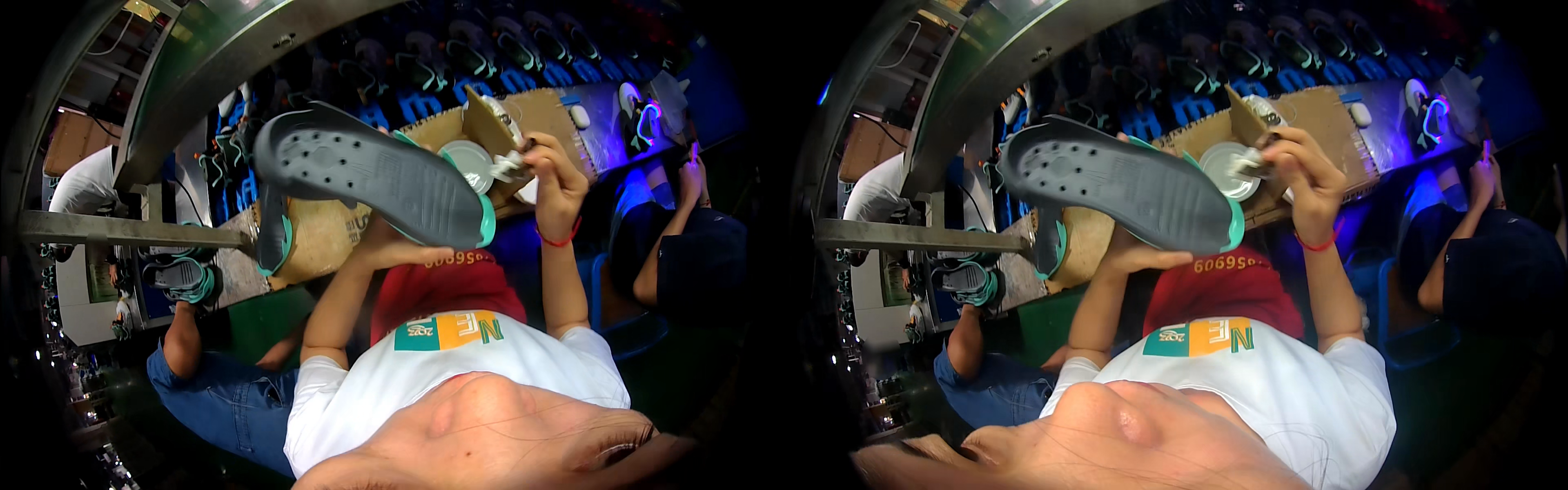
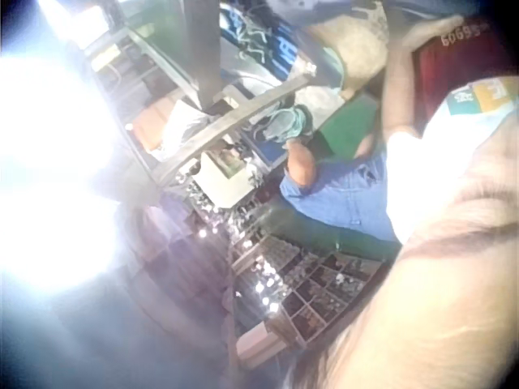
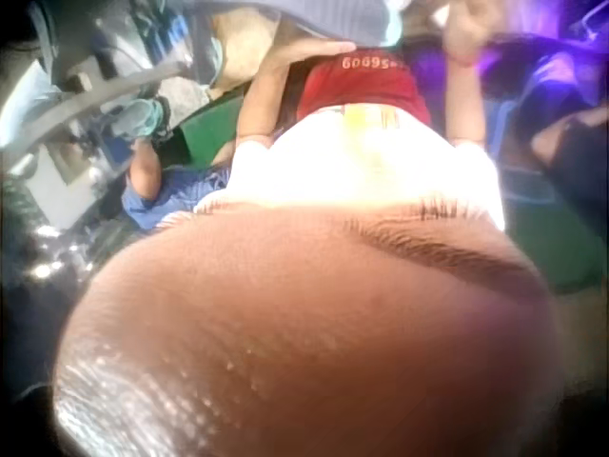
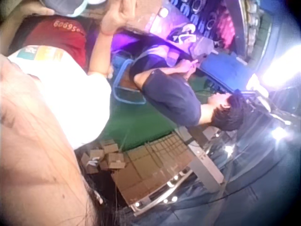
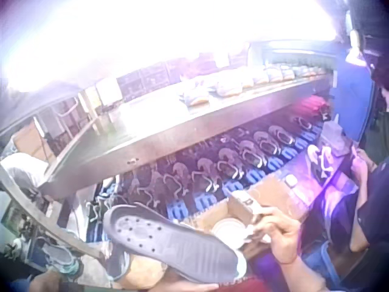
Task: The person repeatedly wipes the soles and sides of dark-colored clogs with a small white cloth. They pick up each shoe from a nearby cardboard box, wipe it, and place it on a metal shelf above. The process is repeated for multiple shoes.
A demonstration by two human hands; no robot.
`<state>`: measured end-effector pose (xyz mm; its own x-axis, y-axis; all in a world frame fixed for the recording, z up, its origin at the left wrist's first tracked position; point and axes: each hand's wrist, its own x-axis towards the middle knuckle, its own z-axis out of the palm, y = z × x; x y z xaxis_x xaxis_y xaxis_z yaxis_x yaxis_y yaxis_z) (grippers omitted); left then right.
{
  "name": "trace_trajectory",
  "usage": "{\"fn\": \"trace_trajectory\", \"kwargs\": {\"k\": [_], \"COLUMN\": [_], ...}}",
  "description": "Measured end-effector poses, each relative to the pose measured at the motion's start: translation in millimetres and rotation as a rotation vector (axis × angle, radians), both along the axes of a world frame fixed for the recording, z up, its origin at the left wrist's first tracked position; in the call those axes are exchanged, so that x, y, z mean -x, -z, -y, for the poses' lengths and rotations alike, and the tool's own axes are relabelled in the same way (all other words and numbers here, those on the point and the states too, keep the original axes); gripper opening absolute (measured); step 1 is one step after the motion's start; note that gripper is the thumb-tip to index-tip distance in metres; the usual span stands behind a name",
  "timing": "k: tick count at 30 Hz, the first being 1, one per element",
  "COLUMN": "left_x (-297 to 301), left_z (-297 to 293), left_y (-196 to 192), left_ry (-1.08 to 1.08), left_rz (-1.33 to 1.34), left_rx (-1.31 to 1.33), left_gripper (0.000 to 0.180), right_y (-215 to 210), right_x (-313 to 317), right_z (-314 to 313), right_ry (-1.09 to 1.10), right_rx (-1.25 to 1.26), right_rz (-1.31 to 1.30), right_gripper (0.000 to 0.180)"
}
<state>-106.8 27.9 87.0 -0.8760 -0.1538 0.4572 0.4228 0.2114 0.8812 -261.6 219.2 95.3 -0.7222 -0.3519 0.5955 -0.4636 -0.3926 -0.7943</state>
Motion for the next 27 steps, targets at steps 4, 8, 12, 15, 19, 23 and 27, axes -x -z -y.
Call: {"fn": "trace_trajectory", "kwargs": {"k": [4,8,12,15,19,23,27], "left_x": [64.6,168.0,210.3,171.3,142.2,159.2,206.3], "left_z": [27.2,105.6,138.2,106.0,180.7,220.4,217.5], "left_y": [-73.7,-162.5,-182.7,-179.3,-170.7,-182.2,-178.8], "left_ry": [-0.104,-0.28,-0.176,-0.688,-1.097,-0.935,-0.711], "left_rz": [-0.12,0.025,0.121,-0.419,-0.229,0.104,0.073], "left_rx": [-0.115,-0.252,0.194,1.033,1.059,0.676,0.32], "left_gripper": [0.088,0.056,0.04,0.052,0.088,0.087,0.088], "right_y": [5.2,-2.5,1.0,9.2,15.1,13.9,16.7], "right_x": [-3.5,-13.5,-17.2,-17.2,-20.8,-21.2,-20.1], "right_z": [-25.3,-29.1,-39.0,-49.7,-45.6,-43.9,-46.9], "right_ry": [0.081,0.015,0.005,0.019,-0.046,-0.065,-0.013], "right_rx": [0.131,0.102,-0.013,-0.039,-0.039,-0.073,-0.098], "right_rz": [0.122,0.111,0.086,0.127,0.184,0.207,0.21], "right_gripper": [0.019,0.02,0.017,0.016,0.015,0.014,0.014]}}
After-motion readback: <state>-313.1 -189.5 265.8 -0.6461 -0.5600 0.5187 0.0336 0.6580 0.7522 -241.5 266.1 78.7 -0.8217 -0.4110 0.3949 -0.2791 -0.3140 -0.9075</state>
